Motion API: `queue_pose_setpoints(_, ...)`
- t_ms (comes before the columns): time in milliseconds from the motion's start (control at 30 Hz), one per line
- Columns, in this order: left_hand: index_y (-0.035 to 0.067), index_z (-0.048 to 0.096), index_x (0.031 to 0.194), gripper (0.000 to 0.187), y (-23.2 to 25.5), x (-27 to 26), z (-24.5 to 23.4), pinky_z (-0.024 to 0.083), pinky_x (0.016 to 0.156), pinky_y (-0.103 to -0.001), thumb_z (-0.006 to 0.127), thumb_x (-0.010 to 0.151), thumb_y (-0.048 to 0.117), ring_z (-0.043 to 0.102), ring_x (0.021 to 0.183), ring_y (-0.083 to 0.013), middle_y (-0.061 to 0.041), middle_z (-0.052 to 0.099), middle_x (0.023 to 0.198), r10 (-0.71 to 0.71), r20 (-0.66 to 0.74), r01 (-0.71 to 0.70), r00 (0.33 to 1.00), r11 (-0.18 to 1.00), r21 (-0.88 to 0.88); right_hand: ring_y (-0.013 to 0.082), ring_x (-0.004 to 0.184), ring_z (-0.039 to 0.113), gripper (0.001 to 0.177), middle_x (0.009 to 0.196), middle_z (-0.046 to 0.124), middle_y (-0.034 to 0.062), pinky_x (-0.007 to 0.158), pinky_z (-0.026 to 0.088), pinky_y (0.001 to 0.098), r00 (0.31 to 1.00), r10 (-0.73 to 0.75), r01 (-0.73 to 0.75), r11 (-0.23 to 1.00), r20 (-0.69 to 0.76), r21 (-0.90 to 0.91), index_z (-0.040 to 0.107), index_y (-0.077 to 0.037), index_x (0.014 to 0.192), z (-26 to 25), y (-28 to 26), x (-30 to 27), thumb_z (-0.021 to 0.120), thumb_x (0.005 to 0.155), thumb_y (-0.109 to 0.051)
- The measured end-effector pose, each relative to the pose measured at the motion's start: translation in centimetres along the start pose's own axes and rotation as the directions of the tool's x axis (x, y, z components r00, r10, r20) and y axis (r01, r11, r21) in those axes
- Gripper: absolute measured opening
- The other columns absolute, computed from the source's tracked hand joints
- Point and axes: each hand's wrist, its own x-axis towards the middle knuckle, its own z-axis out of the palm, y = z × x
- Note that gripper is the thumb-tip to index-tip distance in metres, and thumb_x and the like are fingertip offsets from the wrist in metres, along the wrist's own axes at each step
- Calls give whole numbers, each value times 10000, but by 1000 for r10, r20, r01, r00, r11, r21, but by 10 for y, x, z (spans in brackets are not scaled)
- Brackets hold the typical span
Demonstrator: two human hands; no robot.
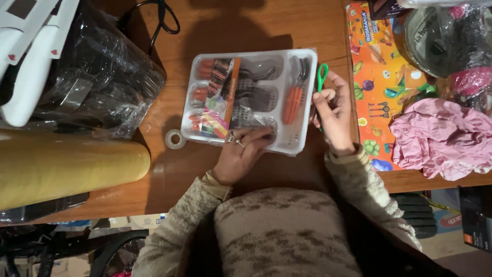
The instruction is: Unpacking a plastic tray of cutlery and organizing the utensils.
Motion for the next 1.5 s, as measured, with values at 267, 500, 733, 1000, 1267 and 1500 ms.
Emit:
queue_pose_setpoints(267, 72, 645, 1149, 340, 2, 13, -2, 511, 969, -424, 786, 846, 13, 645, 1128, -321, -81, 663, 1328, -32, -29, 32, 999, 999, -7, 46, 559, 502, 541, 845, 595, -7, 474, 395, 194, 1000, -2, 2, 999, 3, -43, 341, -22, 1548, -1, 5, -24, 609, 1084, -94)
queue_pose_setpoints(500, 82, 614, 1136, 331, -3, 21, -5, 503, 981, -425, 782, 863, -2, 657, 1145, -310, -83, 667, 1337, -58, -91, 61, 994, 998, 35, 64, 510, 504, 578, 885, 579, 22, 452, 420, 207, 987, 26, -29, 999, 161, 18, 285, -23, 1553, -1, 11, -47, 561, 1044, -23)
queue_pose_setpoints(733, 80, 607, 1110, 335, -6, 18, -5, 501, 934, -446, 810, 847, 39, 628, 1068, -339, -75, 677, 1315, -74, -90, 83, 993, 991, 101, 70, 473, 488, 577, 888, 605, 41, 421, 400, 207, 980, 45, -63, 994, 193, 86, 289, -12, 1563, -8, 26, -59, 521, 1038, 43)
queue_pose_setpoints(1000, 79, 599, 1113, 318, -6, 36, 2, 509, 934, -446, 800, 872, 29, 637, 1063, -343, -80, 686, 1306, -138, -158, 152, 978, 986, 75, 53, 464, 481, 634, 912, 593, 23, 452, 453, 223, 969, 9, -53, 983, 246, 173, 269, -35, 1559, 4, 26, -80, 526, 994, 96)
queue_pose_setpoints(1267, 95, 626, 1102, 284, -4, 36, 0, 498, 909, -449, 765, 856, 61, 631, 1009, -313, -38, 697, 1246, -110, -95, 127, 989, 971, 202, 85, 552, 560, 635, 858, 619, 27, 507, 487, 235, 971, 61, -52, 998, 232, -43, 315, -29, 1556, -45, 30, -65, 599, 994, 49)
queue_pose_setpoints(1500, 101, 683, 1040, 161, -5, 17, 24, 510, 836, -419, 734, 887, 116, 656, 968, -273, -25, 683, 1115, -26, 40, 18, 999, 981, 194, 432, 947, 690, 578, 1210, 705, 254, 775, 559, 468, 956, -270, 175, 210, 115, -962, 437, 12, 1505, -94, 1, -58, 675, 987, -83)
